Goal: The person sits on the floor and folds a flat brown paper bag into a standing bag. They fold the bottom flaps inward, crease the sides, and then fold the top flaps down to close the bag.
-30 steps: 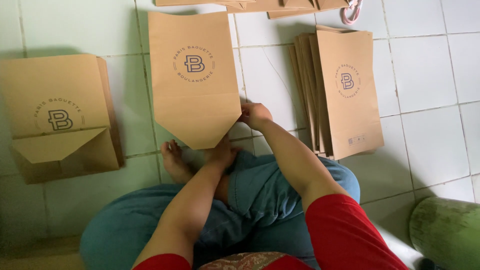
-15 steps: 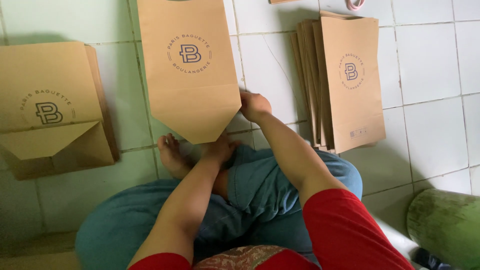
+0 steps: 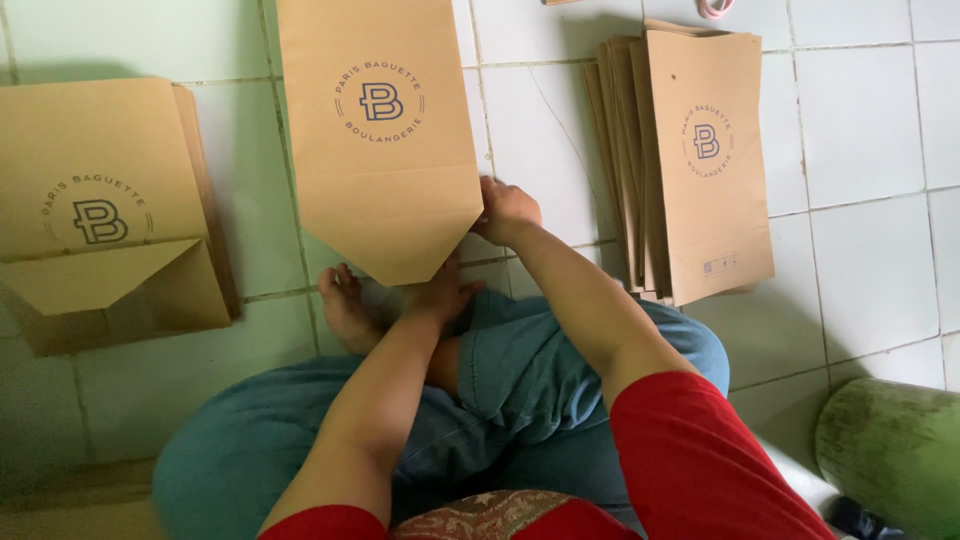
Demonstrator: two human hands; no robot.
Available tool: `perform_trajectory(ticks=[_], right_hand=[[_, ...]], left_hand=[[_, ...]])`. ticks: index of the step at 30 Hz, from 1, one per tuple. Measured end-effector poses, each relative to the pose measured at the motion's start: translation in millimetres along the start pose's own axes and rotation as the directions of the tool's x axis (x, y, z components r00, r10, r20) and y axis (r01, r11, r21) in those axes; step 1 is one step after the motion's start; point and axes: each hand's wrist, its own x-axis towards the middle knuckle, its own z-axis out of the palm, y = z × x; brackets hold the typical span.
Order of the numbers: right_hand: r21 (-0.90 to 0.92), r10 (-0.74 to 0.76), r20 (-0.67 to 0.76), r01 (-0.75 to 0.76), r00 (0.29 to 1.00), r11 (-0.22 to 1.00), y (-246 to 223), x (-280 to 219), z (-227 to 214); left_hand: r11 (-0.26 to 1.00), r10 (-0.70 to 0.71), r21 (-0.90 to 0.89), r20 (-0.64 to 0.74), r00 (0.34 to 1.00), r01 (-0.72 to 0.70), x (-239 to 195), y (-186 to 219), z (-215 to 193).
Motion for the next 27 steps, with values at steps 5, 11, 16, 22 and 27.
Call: perform_trajectory(ticks=[5,11,16,22,27], right_hand=[[-0.018,0.045,0.008,-0.045,0.999,0.999,17.7,16.8,19.1],[-0.008,0.038,0.052,-0.037,0.998,0.999,-5.9,-9.8,-9.4],[-0.083,0.027,0.070,-0.021,0.997,0.996,-6.7,-2.7,-16.7],[-0.133,-0.024,0.021,0.027,0.999,0.991,3.2,6.6,-1.3],[0.049,0.062,-0.096,-0.058,0.993,0.997,36.5,42.3,30.9]], left_hand=[[0.991,-0.007,0.135,0.032,0.999,0.002,13.1,-15.9,32.1],[0.980,-0.033,0.197,0.059,0.998,0.020,20.1,-18.7,42.8],[0.988,-0.037,0.149,0.046,0.998,0.029,22.3,-22.0,47.4],[0.992,-0.014,-0.128,0.031,0.999,0.018,9.6,-14.3,26.1],[0.991,-0.054,0.129,0.100,0.994,0.041,26.5,-29.5,65.8]])
